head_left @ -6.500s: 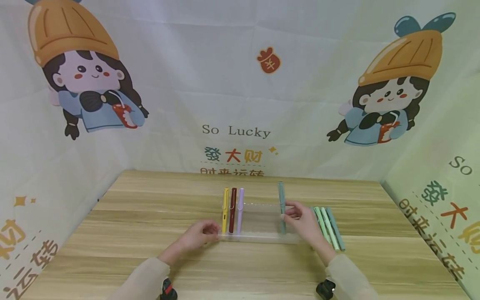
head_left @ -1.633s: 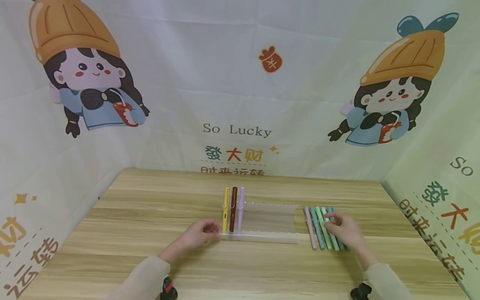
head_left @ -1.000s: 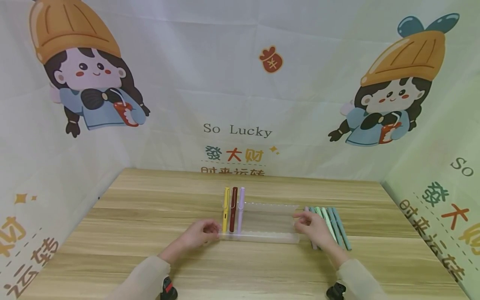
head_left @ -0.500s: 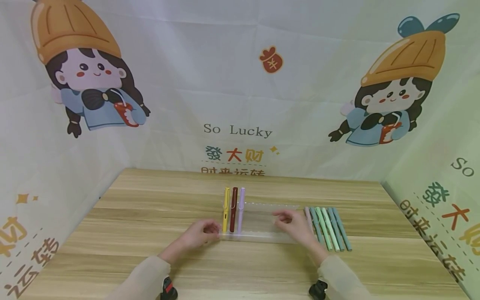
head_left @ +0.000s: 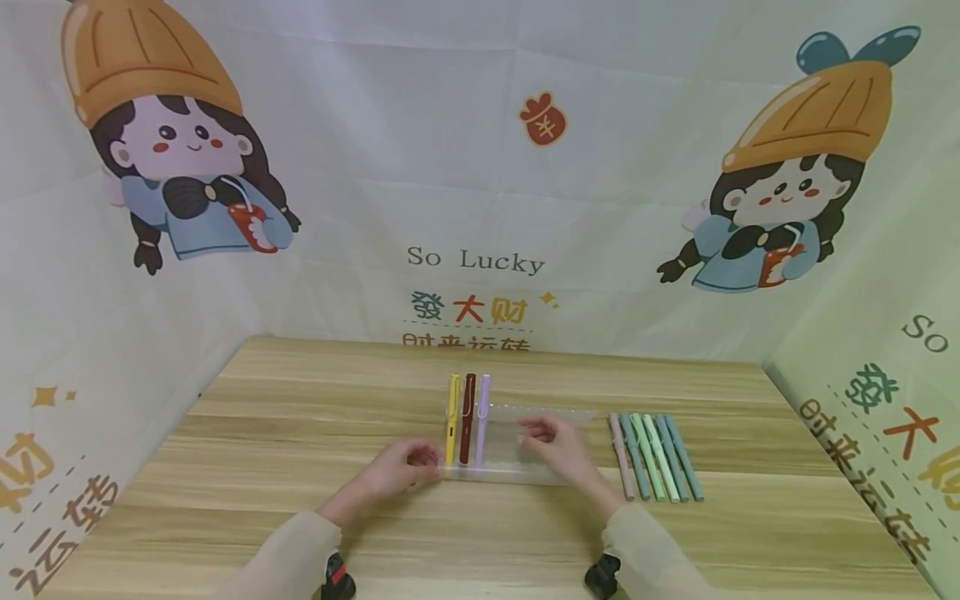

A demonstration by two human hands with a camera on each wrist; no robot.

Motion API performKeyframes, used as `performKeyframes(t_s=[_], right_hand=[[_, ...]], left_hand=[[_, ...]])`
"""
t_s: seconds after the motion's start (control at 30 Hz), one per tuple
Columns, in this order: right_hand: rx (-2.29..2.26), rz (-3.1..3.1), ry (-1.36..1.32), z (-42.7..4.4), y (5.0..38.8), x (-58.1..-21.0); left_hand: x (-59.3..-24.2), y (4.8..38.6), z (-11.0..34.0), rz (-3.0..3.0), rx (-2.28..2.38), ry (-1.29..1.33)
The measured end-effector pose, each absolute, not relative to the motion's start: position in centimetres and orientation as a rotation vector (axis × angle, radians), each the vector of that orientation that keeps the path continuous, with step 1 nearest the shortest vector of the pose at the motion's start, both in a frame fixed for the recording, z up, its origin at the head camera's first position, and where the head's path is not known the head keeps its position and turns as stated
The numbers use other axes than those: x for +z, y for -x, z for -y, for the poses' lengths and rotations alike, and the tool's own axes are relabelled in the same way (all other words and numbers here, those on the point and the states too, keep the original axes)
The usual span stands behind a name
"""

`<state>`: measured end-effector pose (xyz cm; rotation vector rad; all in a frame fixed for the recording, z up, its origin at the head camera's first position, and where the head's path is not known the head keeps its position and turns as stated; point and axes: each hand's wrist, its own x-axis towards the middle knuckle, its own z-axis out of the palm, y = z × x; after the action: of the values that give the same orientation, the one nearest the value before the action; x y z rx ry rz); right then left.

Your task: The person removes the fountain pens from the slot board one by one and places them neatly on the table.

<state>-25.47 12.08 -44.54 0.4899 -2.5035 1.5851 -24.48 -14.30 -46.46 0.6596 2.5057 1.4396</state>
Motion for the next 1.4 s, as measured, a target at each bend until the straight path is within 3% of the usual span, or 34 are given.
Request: performKeyframes(t_s=[0.83,1.17,1.4], right_hand=[[1.890,2.477,-0.377,-7.9,25.6,-45.2],[1.882,2.454,-0.350,-7.2,26.0,-45.6],[1.890,2.464,-0.361,-7.0,26.1,-45.6]], left_hand=[[-46.5,24.7,14.4,-2.499,1.454,-0.696],[-44.2,23.4,13.7,-2.494,1.464,-0.716],[-46.0,24.4,14.2,-2.510,1.455,-0.701]])
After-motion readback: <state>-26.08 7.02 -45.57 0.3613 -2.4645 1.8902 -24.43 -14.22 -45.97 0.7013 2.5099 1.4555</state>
